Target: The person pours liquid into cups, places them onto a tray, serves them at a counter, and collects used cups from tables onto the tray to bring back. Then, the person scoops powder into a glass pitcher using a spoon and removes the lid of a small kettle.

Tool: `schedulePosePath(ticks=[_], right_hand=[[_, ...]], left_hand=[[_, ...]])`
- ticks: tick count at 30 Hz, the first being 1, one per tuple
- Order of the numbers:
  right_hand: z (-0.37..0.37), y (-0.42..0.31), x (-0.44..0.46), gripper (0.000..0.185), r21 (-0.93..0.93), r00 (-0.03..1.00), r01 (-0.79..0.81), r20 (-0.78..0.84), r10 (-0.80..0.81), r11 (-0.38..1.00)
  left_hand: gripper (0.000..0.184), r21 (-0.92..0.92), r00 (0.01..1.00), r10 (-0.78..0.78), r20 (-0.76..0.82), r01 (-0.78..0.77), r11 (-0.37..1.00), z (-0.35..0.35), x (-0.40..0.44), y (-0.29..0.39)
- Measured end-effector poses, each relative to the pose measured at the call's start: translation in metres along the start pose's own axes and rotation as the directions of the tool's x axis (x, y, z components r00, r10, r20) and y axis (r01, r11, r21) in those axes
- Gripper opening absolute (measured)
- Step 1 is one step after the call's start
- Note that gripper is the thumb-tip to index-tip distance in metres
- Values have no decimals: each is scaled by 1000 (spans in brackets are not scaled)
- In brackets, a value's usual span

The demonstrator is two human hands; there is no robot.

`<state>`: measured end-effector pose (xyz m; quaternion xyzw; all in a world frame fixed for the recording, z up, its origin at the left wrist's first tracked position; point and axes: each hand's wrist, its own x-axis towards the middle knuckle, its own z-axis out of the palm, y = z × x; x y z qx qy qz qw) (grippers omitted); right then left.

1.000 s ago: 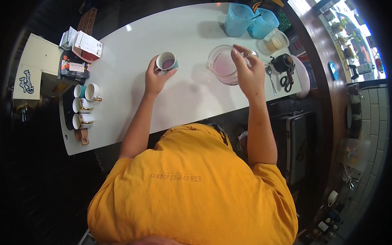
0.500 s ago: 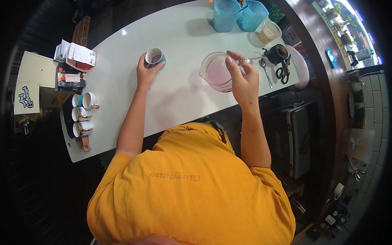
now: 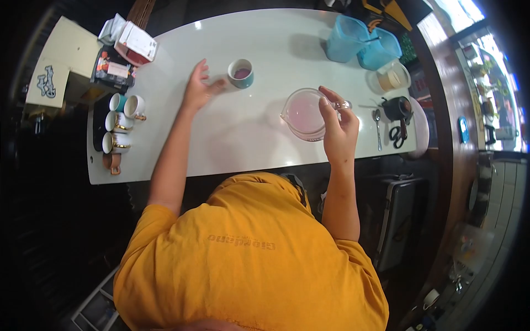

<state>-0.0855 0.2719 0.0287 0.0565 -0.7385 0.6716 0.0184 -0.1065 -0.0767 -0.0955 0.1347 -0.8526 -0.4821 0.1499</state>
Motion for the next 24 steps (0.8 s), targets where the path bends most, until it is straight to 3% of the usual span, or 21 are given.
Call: schedulePosePath(ticks=[2, 4, 5, 6, 7, 8, 11, 15, 19, 21, 24], right_hand=[[8, -3, 0, 36, -8, 999, -22, 23, 23, 1000], [13, -1, 2, 36, -25, 999, -16, 44, 17, 1000], [17, -2, 4, 36, -22, 998, -15, 57, 16, 1000], [21, -3, 5, 36, -24, 998, -19, 63, 20, 1000], [23, -4, 3, 36, -28, 998, -27, 64, 29, 999], [26, -7, 1, 36, -28, 997, -31, 64, 33, 999], [39, -16, 1, 36, 16, 998, -28, 55, 27, 999], [45, -29, -4, 36, 23, 997, 28, 68, -29, 999], [46, -41, -14, 37, 74, 994, 57, 87, -63, 996], [45, -45, -19, 36, 95, 993, 78, 83, -86, 992], [40, -45, -24, 36, 90, 992, 90, 84, -97, 992]], left_hand=[[84, 60, 998, -54, -27, 56, 997, -67, 12, 7], [66, 270, 961, -83, -262, 156, 950, -137, 22, -2], [58, 454, 941, 7, -340, 158, 877, -171, 23, -2], [62, 561, 911, -121, -394, 343, 753, -205, 31, -13], [73, 686, 840, -267, -472, 540, 487, -224, 29, 12], [78, 712, 780, -361, -511, 620, 329, -247, 37, -6], [83, 728, 668, -497, -554, 679, 100, -283, 45, -51], [93, 725, 560, -675, -480, 686, 54, -306, 62, -103], [96, 711, 578, -700, -420, 689, 143, -332, 90, -184], [95, 706, 578, -734, -356, 681, 194, -330, 96, -188], [89, 793, 589, -723, -360, 602, 95, -295, 66, -107]])
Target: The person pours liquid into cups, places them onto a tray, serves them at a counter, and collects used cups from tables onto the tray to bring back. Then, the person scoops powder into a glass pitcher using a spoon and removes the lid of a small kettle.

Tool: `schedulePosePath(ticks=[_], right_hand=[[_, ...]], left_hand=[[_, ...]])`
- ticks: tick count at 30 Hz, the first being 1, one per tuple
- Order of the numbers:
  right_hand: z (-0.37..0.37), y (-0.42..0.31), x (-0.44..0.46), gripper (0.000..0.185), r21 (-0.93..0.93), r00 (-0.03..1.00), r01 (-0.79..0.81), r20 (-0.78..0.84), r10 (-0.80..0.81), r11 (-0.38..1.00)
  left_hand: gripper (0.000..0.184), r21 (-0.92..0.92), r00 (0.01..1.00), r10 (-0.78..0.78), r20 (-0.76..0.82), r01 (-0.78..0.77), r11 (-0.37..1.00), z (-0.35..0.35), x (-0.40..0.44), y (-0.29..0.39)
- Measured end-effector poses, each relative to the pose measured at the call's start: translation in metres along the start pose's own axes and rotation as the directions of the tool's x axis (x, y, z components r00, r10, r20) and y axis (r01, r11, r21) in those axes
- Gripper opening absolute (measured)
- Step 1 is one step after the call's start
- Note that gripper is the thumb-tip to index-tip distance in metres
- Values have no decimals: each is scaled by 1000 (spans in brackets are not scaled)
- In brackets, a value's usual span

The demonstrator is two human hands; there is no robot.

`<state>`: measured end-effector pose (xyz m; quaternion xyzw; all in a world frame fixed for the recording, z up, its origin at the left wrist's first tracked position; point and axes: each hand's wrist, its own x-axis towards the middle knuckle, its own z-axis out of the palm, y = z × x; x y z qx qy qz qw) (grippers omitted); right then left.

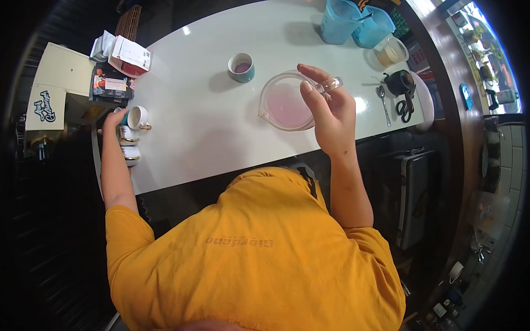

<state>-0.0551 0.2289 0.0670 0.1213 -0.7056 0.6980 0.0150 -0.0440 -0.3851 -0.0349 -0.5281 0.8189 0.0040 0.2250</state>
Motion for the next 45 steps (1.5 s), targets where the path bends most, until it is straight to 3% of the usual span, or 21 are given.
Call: schedulePosePath(ticks=[3, 4, 15, 17, 21, 24, 25, 27, 29, 31, 33, 35, 37, 39, 41, 45], right_hand=[[-1, -2, -3, 36, 0, 1000, -16, -15, 16, 1000], [-2, -1, -4, 36, 6, 1000, -15, -20, 15, 1000], [-12, 10, -7, 36, 5, 1000, -24, -16, 24, 1000], [-15, 12, -6, 36, 1, 1000, -22, -8, 22, 1000], [-17, 15, -2, 37, -13, 1000, -1, -18, 1, 1000], [-18, 13, 1, 37, -19, 1000, -16, -15, 16, 1000], [-18, 14, 3, 37, -18, 1000, -16, -9, 16, 1000], [-19, 16, 6, 38, -25, 1000, 0, -3, 0, 1000], [-20, 17, 9, 38, -24, 1000, 2, 8, -2, 1000], [-20, 19, 11, 38, -24, 1000, 2, 18, -2, 1000], [-20, 20, 14, 38, -41, 1000, -19, 2, 19, 999], [-20, 21, 17, 38, -48, 1000, -9, 7, 10, 999], [-20, 22, 19, 38, -56, 1000, 0, 9, 1, 998], [-20, 23, 21, 38, -41, 1000, -14, 3, 14, 999], [-18, 22, 23, 38, -41, 1000, -11, 4, 11, 999], [-18, 26, 25, 38, -65, 1000, -9, 15, 10, 998]], left_hand=[[91, -112, 998, 39, -46, -44, 993, 2, -3, -4], [84, -141, 997, 13, -77, -24, 990, 1, -10, -2], [74, -105, 954, -2, -301, -31, 994, -21, -74, 7], [63, -100, 919, 8, -394, -52, 994, -26, -87, 9], [64, -74, 832, 20, -555, -74, 995, -27, -100, 10], [67, -59, 663, 135, -736, -261, 963, -28, -125, 15], [67, -61, 665, 129, -735, -256, 965, -27, -136, 19], [67, -233, 470, 154, -869, -664, 711, -23, -154, 25], [69, -273, 481, 156, -863, -703, 656, -18, -178, 36], [62, -438, 524, 158, -837, -814, 380, -3, -198, 49], [66, -527, 606, 294, -739, -792, 307, 22, -213, 61], [63, -524, 608, 427, -670, -794, 308, 38, -249, 75], [60, -510, 556, 458, -694, -828, 232, 65, -261, 91], [59, -509, 558, 475, -680, -826, 242, 79, -278, 98], [61, -377, 446, 529, -722, -895, 239, 92, -286, 104], [62, -349, 436, 567, -699, -900, 262, 106, -299, 111]])
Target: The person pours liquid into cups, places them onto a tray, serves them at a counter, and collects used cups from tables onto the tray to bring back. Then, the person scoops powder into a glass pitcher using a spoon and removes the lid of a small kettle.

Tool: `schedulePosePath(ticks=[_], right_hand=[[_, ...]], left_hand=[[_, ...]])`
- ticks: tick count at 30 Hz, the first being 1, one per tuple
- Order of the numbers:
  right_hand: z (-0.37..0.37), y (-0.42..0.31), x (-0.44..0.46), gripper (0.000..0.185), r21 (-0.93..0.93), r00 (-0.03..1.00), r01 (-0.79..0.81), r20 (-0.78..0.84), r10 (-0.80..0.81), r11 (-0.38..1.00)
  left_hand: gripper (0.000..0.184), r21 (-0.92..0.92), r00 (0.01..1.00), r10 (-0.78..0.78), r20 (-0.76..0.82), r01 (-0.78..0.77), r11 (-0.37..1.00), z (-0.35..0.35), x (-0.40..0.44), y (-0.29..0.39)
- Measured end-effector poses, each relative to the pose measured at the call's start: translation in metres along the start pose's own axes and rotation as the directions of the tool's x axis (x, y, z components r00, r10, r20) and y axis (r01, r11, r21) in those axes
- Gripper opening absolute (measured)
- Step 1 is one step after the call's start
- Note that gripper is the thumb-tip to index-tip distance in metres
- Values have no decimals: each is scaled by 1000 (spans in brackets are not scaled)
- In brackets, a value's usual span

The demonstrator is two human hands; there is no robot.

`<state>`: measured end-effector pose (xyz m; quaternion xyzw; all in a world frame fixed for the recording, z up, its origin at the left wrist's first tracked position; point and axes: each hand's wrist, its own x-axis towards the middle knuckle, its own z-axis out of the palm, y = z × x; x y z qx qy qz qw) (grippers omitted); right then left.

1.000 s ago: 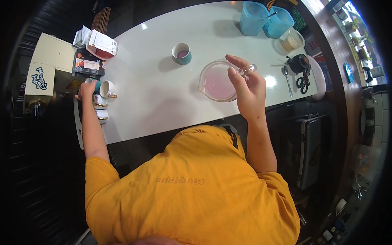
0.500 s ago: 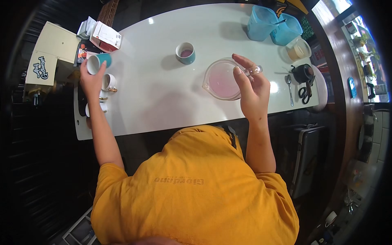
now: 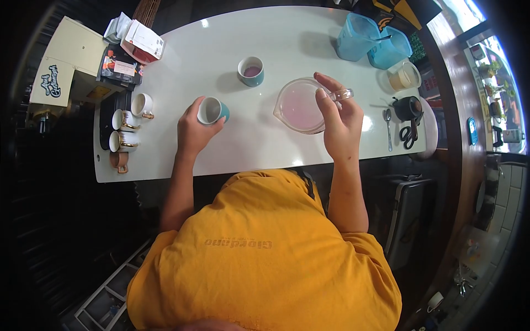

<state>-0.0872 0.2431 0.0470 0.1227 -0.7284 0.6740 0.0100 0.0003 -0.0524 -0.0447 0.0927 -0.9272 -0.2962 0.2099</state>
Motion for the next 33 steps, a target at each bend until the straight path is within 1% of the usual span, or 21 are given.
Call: schedulePosePath(ticks=[6, 13, 15, 22, 25, 31, 33], right_hand=[[2, 0, 1, 38, 14, 1000, -17, 5, 16, 1000], [2, 2, 0, 38, 12, 1000, -12, -1, 12, 1000], [1, 4, 0, 38, -8, 1000, -9, 11, 9, 1000], [-2, 4, -2, 38, 14, 999, -35, -19, 36, 999], [-2, 3, -2, 37, 24, 999, -33, -36, 33, 999], [-4, 4, -4, 38, 13, 997, -31, -72, 32, 999], [-4, 5, -5, 38, -2, 996, -37, -86, 37, 999]], left_hand=[[62, -16, 999, -31, 22, 32, 999, 11, -7, 3], [63, -28, 1000, -13, 24, 13, 1000, 19, -11, -3], [68, -16, 996, -27, 87, 28, 999, 20, -12, -4], [68, -38, 996, -29, 89, 33, 999, 22, -10, -3], [64, -76, 998, -4, 58, 8, 997, 25, -10, -6], [70, -105, 998, 49, 33, -45, 993, 29, -16, -10], [72, -278, 997, -69, 22, 72, 958, 30, -22, -12]])
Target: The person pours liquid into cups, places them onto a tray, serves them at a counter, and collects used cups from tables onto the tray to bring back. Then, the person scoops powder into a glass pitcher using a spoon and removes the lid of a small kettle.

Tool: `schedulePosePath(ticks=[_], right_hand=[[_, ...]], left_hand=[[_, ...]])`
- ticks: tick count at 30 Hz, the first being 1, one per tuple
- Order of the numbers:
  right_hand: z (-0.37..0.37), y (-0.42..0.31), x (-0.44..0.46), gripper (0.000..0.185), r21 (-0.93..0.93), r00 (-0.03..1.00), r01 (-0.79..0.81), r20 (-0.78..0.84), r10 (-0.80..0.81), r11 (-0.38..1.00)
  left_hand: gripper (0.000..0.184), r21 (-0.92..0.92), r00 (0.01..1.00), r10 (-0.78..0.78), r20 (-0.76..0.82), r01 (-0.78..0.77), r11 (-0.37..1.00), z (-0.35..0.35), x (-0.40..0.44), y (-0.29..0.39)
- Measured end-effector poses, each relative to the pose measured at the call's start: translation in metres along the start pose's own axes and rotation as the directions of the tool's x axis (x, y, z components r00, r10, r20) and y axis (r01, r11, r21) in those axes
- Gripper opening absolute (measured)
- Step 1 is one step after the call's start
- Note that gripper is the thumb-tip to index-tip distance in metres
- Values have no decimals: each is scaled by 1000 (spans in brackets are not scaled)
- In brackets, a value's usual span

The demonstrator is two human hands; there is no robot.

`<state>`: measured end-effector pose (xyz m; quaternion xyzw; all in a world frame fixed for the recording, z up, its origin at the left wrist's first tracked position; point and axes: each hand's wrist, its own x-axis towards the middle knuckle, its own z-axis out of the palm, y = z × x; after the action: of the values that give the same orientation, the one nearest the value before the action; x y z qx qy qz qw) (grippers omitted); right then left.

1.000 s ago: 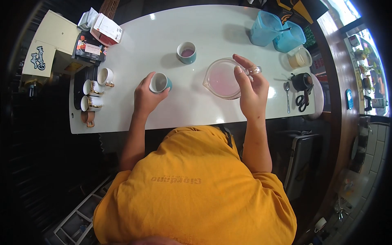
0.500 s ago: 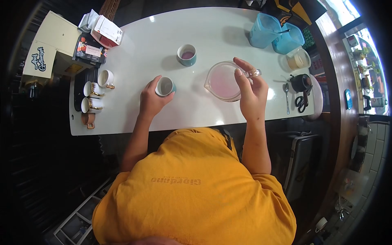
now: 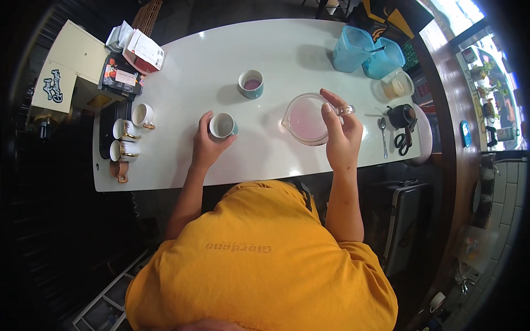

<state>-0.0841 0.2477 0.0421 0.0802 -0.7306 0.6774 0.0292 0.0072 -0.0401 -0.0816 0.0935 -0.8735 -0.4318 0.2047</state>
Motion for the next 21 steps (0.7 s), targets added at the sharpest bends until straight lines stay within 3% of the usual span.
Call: schedulePosePath(ticks=[10, 13, 15, 18, 21], right_hand=[[3, -15, 17, 36, -16, 999, 48, 6, -48, 999], [-1, -26, 34, 35, -19, 990, 119, 73, -117, 993], [-3, -41, 44, 33, -72, 976, 172, 149, -160, 982], [-1, -66, 57, 35, -151, 950, 280, 184, -252, 948], [1, -88, 65, 37, -209, 917, 376, 223, -331, 903]], left_hand=[[67, -161, 995, -93, 18, 95, 982, 15, -5, -8], [63, -110, 999, 36, 13, -35, 993, 16, 1, -1], [63, -351, 1000, 11, 28, 0, 936, 21, 6, 10], [64, -406, 986, 57, 155, 11, 914, 6, 22, 50], [66, -466, 983, 132, 131, -57, 883, 9, 33, 68]])
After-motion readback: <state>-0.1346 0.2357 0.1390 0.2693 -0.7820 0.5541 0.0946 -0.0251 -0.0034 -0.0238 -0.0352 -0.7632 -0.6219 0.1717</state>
